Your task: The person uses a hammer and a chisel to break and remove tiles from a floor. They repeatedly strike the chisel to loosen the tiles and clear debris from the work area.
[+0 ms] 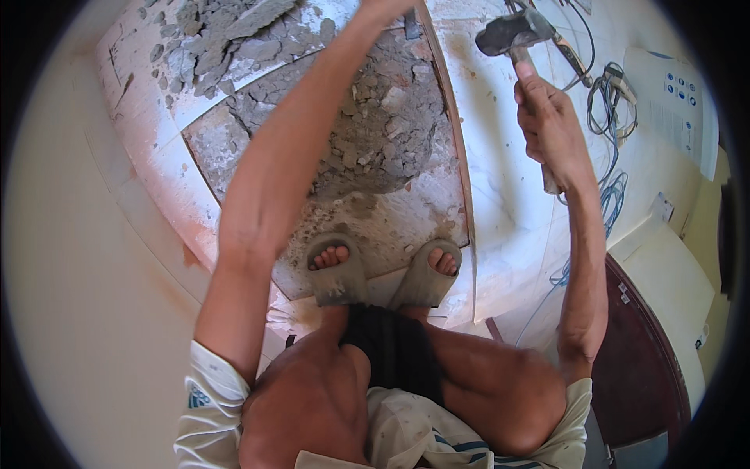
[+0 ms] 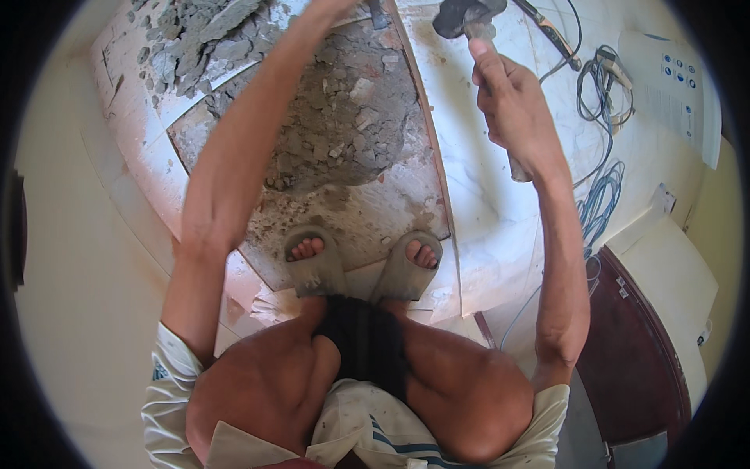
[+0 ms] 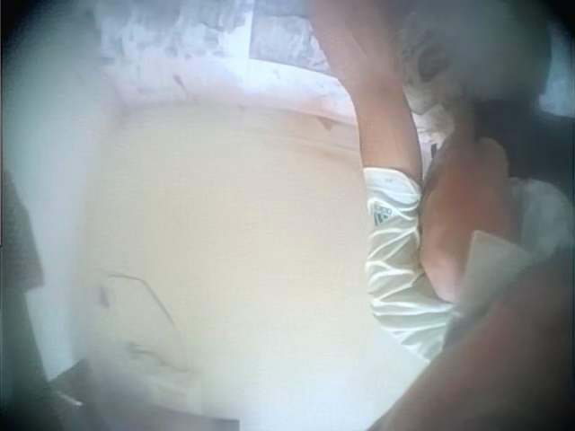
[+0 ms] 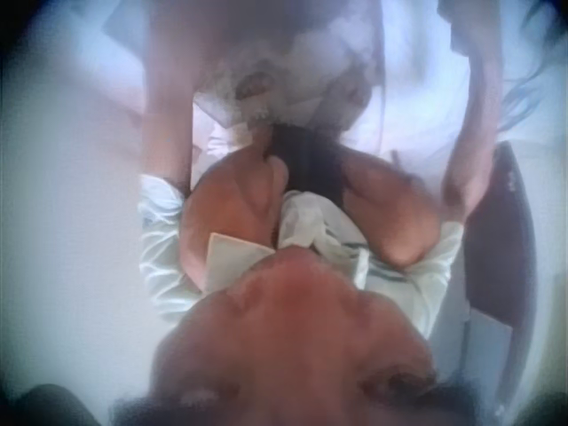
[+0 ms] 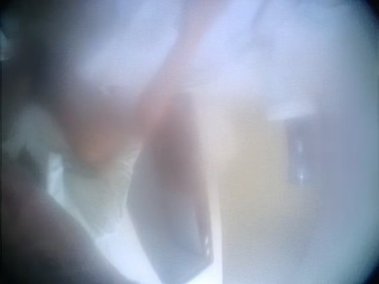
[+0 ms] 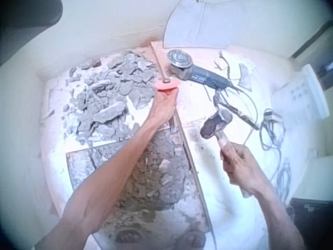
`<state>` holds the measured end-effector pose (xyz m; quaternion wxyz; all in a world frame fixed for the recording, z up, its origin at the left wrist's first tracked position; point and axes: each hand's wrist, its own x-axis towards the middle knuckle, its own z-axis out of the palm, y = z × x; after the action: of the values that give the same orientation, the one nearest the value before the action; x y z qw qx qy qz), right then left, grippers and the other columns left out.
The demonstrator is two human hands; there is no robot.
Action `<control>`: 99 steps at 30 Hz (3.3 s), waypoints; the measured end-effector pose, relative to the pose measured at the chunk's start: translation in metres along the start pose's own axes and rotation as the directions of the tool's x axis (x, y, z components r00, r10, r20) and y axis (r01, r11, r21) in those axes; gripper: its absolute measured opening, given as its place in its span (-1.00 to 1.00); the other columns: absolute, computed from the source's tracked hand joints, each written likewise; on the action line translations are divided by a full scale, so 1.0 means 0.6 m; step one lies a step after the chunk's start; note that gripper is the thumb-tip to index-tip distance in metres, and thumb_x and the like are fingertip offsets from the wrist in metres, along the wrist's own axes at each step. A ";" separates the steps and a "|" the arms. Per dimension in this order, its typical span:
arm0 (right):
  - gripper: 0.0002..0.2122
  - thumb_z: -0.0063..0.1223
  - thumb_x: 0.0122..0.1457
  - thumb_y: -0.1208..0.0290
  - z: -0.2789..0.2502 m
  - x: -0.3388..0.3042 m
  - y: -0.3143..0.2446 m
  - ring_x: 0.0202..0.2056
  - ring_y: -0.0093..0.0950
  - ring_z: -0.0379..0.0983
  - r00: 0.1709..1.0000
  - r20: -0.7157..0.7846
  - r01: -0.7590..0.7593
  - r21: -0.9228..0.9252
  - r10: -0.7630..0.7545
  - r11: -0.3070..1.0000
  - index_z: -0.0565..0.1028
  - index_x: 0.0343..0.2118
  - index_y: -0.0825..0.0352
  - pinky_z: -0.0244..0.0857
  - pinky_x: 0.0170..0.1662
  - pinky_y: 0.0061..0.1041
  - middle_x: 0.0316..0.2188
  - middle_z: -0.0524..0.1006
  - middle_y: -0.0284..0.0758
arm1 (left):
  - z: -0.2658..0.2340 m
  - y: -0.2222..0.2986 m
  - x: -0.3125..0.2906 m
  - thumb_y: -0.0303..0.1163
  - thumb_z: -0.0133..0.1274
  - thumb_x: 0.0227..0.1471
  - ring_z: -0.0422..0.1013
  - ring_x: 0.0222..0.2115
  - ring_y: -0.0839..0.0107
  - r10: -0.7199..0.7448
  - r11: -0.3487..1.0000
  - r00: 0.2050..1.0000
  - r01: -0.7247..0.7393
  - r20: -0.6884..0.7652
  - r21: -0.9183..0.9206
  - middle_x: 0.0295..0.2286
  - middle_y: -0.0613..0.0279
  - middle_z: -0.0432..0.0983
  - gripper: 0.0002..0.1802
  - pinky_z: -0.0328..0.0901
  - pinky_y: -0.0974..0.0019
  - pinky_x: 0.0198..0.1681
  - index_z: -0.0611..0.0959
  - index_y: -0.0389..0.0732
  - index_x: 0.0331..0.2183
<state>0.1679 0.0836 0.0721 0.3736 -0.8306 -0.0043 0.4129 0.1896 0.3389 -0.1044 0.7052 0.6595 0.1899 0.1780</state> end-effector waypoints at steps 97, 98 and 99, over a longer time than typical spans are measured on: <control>-0.51 -0.16 0.41 -0.09 0.079 -0.102 -0.037 -0.71 -0.71 0.07 0.927 -0.303 0.254 0.076 -0.220 0.964 0.32 -0.52 0.25 -0.11 -0.65 -0.65 -0.70 0.20 -0.52 | 0.076 0.009 -0.165 -0.42 0.30 -0.12 0.50 -0.21 0.13 0.463 0.878 0.872 -0.428 -0.160 0.215 -0.26 0.14 0.62 -0.68 0.26 0.13 -0.01 0.65 -0.22 -0.23; -0.51 -0.16 0.41 -0.08 0.078 -0.095 -0.028 -0.71 -0.71 0.06 0.870 -0.319 0.337 -0.168 -0.375 0.926 0.31 -0.52 0.25 -0.11 -0.65 -0.65 -0.70 0.20 -0.52 | 0.077 0.009 -0.170 -0.42 0.30 -0.12 0.51 -0.23 0.12 0.449 0.885 0.874 -0.407 -0.184 0.226 -0.28 0.13 0.63 -0.68 0.28 0.12 -0.03 0.65 -0.22 -0.24; -0.51 -0.16 0.41 -0.07 0.078 -0.074 -0.010 -0.71 -0.71 0.06 0.800 -0.293 0.394 -0.403 -0.524 0.826 0.30 -0.53 0.25 -0.11 -0.66 -0.65 -0.70 0.19 -0.52 | 0.078 0.008 -0.178 -0.42 0.30 -0.12 0.51 -0.24 0.11 0.435 0.892 0.876 -0.386 -0.208 0.237 -0.29 0.12 0.63 -0.69 0.30 0.11 -0.05 0.66 -0.22 -0.25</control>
<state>0.1082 0.1028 0.0883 0.3157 -0.9185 -0.2007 0.1277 0.1212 0.2452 -0.0934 0.5552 0.7198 0.1503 0.3885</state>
